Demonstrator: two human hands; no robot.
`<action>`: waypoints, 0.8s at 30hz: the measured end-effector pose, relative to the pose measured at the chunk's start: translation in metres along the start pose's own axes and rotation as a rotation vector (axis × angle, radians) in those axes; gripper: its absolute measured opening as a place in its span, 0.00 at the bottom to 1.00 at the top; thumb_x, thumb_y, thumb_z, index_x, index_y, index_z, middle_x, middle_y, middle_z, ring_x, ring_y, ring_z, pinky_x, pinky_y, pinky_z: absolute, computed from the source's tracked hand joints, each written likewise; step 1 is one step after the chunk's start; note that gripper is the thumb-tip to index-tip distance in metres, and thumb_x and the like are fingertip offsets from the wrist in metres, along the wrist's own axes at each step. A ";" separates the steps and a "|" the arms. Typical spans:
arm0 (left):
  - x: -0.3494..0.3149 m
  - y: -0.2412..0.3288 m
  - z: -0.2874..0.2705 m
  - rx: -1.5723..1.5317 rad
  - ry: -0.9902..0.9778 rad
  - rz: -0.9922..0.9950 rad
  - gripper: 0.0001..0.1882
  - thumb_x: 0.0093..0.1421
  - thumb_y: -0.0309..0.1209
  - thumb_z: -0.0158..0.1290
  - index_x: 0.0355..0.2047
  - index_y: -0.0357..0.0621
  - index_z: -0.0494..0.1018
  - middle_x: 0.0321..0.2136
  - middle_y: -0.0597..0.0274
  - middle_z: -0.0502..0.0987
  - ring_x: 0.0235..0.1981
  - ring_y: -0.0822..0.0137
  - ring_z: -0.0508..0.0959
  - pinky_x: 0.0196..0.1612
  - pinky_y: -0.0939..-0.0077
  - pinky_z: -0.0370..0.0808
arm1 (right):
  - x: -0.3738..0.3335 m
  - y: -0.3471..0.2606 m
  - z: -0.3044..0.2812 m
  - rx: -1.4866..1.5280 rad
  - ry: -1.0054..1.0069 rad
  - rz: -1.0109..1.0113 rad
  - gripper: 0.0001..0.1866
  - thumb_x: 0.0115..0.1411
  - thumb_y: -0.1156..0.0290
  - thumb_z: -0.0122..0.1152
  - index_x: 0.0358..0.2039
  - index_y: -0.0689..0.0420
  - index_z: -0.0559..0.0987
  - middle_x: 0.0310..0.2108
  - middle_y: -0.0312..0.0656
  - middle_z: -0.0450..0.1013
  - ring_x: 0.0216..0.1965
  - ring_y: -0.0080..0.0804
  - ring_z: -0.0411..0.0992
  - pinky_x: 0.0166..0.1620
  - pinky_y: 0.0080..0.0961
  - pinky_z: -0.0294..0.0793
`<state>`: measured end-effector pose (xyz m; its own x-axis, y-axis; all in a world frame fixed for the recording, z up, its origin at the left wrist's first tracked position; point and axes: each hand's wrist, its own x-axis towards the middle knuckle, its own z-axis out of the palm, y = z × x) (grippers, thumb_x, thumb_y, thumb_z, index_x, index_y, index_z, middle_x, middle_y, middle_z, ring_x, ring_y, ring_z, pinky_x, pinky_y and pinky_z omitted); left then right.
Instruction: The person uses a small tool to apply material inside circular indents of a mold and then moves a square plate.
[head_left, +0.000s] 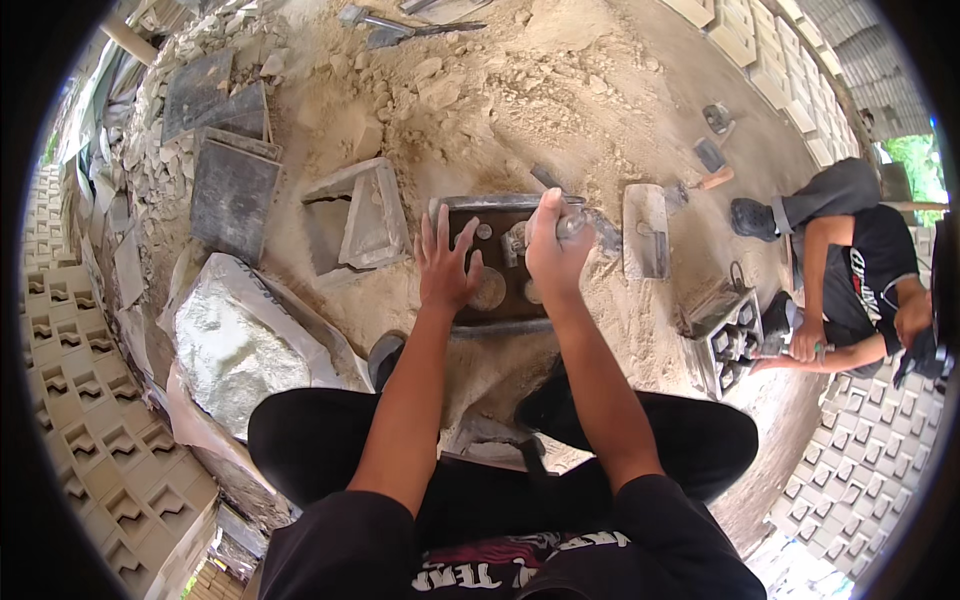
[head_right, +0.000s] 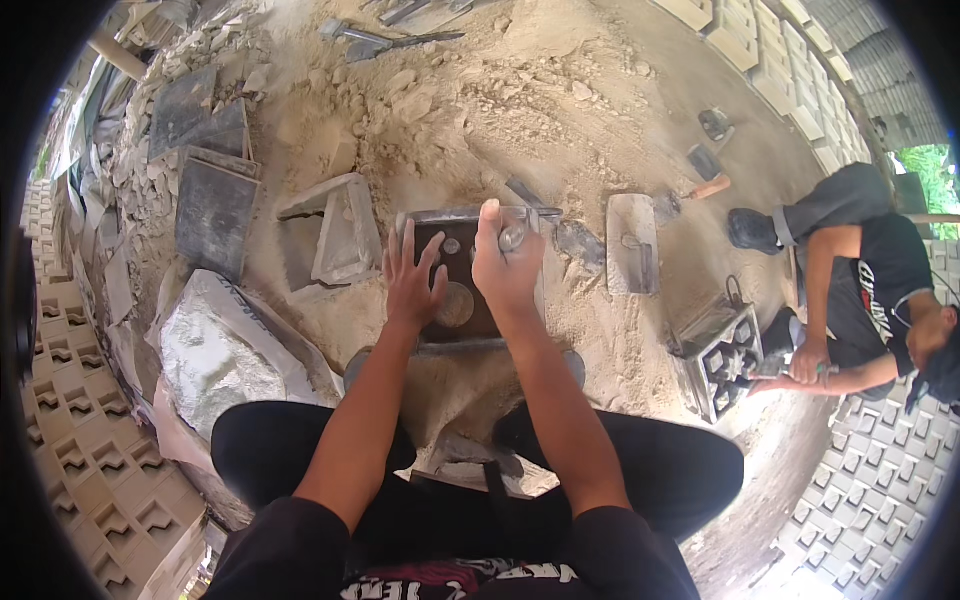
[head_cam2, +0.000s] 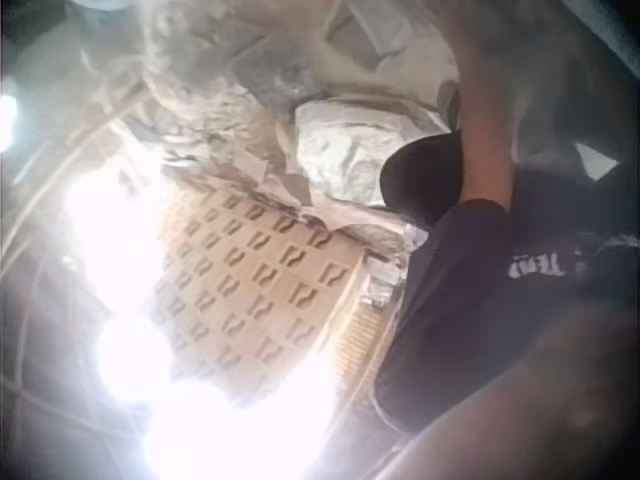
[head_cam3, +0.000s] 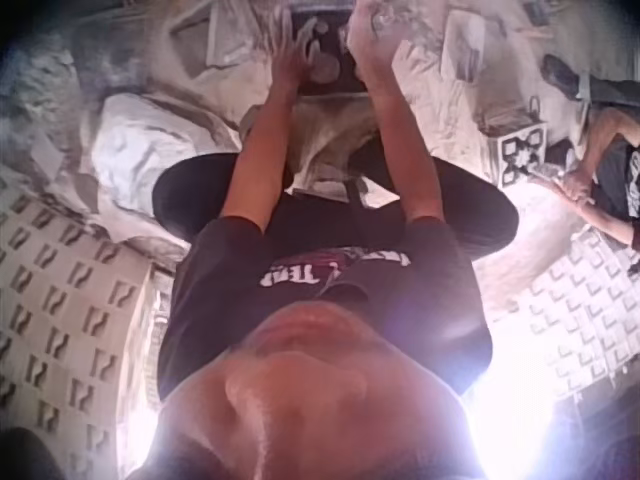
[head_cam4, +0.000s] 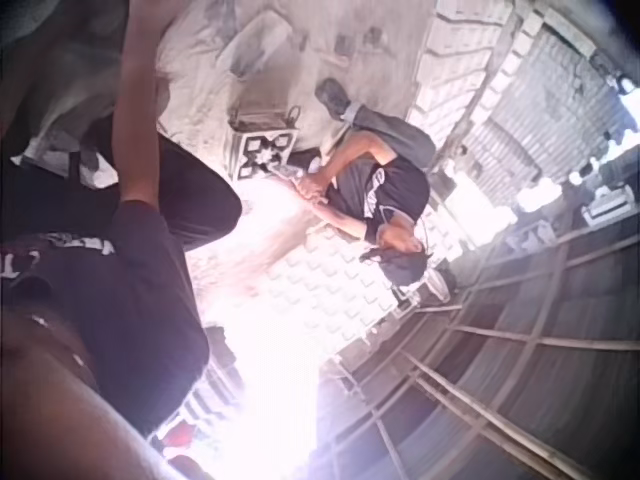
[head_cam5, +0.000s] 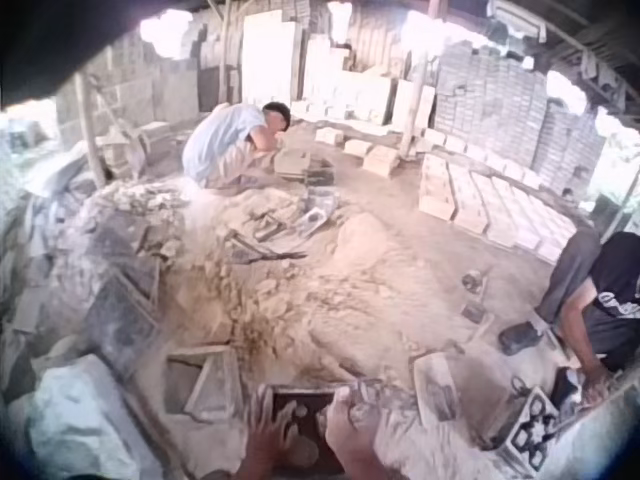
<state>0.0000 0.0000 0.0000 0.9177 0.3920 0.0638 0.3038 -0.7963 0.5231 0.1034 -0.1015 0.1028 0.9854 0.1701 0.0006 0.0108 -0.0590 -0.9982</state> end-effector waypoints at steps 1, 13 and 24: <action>-0.024 0.004 -0.001 -0.012 -0.034 0.000 0.31 0.55 0.37 0.51 0.61 0.71 0.65 0.69 0.55 0.47 0.69 0.39 0.43 0.65 0.37 0.46 | -0.017 0.012 -0.003 -0.007 0.024 0.006 0.24 0.66 0.61 0.54 0.15 0.61 0.70 0.12 0.31 0.62 0.17 0.17 0.58 0.21 0.23 0.57; 0.018 -0.006 -0.009 0.041 0.006 0.069 0.33 0.52 0.33 0.51 0.59 0.79 0.67 0.67 0.57 0.50 0.68 0.37 0.45 0.64 0.40 0.51 | 0.038 -0.023 0.026 0.072 -0.035 0.002 0.25 0.66 0.65 0.55 0.12 0.56 0.65 0.12 0.26 0.58 0.16 0.12 0.53 0.19 0.20 0.49; 0.023 -0.009 -0.010 0.003 -0.018 0.038 0.34 0.51 0.32 0.50 0.59 0.79 0.67 0.67 0.59 0.51 0.68 0.39 0.44 0.64 0.42 0.52 | 0.006 -0.019 -0.005 0.135 -0.231 -0.007 0.22 0.63 0.70 0.57 0.13 0.60 0.66 0.13 0.26 0.58 0.18 0.13 0.53 0.21 0.21 0.49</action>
<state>0.0154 0.0209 0.0050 0.9330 0.3533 0.0684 0.2693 -0.8116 0.5184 0.1096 -0.1040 0.1218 0.9203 0.3910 0.0093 -0.0205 0.0719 -0.9972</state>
